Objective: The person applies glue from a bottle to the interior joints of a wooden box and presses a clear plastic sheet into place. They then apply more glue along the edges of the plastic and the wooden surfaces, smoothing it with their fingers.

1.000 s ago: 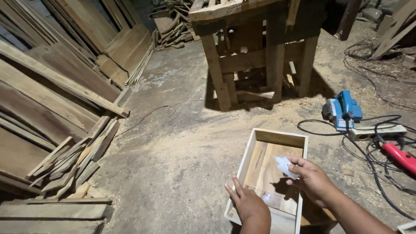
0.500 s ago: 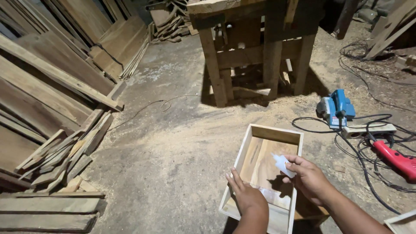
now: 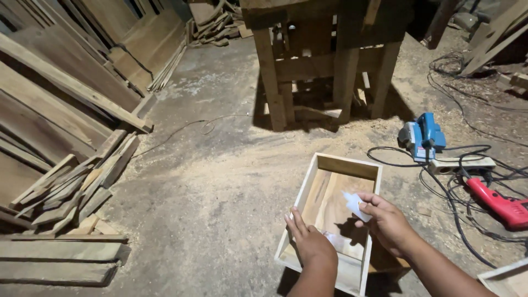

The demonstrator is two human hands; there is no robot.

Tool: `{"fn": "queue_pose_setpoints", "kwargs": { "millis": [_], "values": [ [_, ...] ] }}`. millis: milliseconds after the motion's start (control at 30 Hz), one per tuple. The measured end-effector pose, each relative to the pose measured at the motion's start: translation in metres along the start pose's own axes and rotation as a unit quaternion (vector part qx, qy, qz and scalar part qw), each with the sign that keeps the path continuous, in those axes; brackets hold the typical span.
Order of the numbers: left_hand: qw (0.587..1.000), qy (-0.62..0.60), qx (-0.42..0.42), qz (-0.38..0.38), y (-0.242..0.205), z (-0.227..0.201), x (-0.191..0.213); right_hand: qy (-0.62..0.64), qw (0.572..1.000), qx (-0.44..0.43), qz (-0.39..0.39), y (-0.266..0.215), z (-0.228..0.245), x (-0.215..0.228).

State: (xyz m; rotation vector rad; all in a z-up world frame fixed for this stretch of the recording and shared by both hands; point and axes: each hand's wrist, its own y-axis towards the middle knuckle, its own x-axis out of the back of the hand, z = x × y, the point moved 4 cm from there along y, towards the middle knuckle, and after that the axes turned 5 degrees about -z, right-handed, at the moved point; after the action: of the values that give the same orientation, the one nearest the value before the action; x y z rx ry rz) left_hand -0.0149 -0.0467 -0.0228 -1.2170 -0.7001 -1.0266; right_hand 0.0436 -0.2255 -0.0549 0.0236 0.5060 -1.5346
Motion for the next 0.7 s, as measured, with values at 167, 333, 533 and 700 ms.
{"fn": "queue_pose_setpoints", "kwargs": {
  "millis": [167,333,533,700],
  "values": [
    [1.000,0.025,-0.008,0.013,-0.005,0.000,0.000,-0.023,1.000,-0.002,-0.011,0.000,-0.001,-0.001],
    [0.999,-0.027,-0.039,-0.001,-0.021,-0.006,0.010,-0.034,0.999,-0.007,-0.031,-0.006,0.003,-0.001],
    [0.988,-0.133,-0.058,-0.052,0.027,-0.048,-0.054,-0.003,1.000,-0.001,-0.030,-0.002,0.001,0.002],
    [0.978,-0.190,-0.075,0.047,-0.028,-0.036,-0.023,0.007,1.000,0.006,-0.014,0.002,-0.003,0.005]
  ]
}}
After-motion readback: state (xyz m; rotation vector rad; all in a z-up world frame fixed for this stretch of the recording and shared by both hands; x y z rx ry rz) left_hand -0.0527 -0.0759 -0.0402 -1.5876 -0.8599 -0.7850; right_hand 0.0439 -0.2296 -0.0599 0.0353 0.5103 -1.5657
